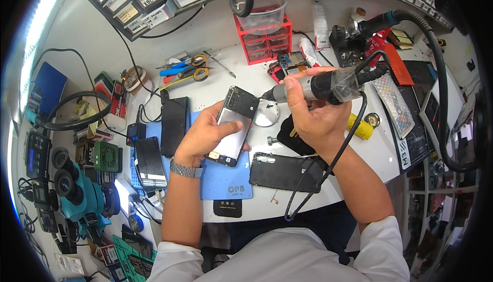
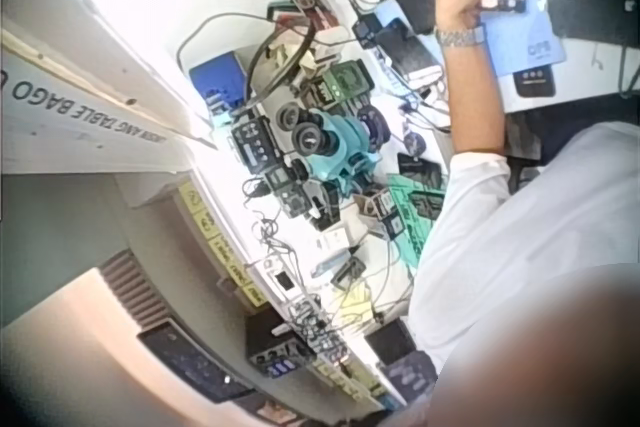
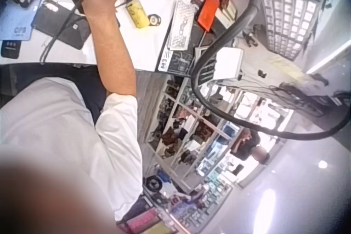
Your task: The person removes a screen protector from a smartphone, then uses a screwdriver to pry open the device's back cover. They apply heat with a hot air gun along the edges and continue prying to separate the back panel from the frame.
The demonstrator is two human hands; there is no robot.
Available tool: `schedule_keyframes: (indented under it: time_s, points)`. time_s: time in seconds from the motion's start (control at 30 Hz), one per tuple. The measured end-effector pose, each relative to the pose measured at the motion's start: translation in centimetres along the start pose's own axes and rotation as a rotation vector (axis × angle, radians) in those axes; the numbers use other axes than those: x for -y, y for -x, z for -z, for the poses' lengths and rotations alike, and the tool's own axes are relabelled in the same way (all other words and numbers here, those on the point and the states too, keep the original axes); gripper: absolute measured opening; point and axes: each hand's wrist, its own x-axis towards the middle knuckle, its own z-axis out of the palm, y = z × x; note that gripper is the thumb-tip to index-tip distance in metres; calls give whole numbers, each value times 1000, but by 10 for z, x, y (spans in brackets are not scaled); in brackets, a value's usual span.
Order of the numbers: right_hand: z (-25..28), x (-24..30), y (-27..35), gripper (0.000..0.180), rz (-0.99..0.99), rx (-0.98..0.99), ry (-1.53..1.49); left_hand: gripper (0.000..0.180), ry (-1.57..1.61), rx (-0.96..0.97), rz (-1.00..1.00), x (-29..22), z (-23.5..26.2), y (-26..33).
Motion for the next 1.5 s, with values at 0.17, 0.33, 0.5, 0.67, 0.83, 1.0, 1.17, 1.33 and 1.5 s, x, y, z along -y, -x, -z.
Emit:
schedule_keyframes:
  time_s: [0.17,0.33,0.5,0.67,0.83,1.0,1.17,1.33,1.5]
  points:
    - [1,2,0,39,13,6,46,44,-10,9,-12,4,4,-2]
    - [-2,-2,-1,38,42,-70,-65,44,-38,-1,-5,2,2,-2]
    - [-4,-15,0,40,197,-102,-41,47,-38,21,1,5,4,-2]
    - [-4,-15,0,42,205,-104,-33,50,-90,5,36,-3,-2,1]
    - [-6,-16,1,39,214,-122,-12,52,-78,23,36,-1,-2,0]
    - [-5,-16,0,38,221,-128,21,52,-124,41,0,2,1,-2]
    - [-3,-14,0,37,220,-111,58,52,-142,39,-5,0,0,-2]
    - [-4,-14,1,37,222,-122,35,53,-110,31,12,3,2,-3]
    - [-9,-13,6,36,169,-119,-51,55,-97,13,30,3,2,-4]
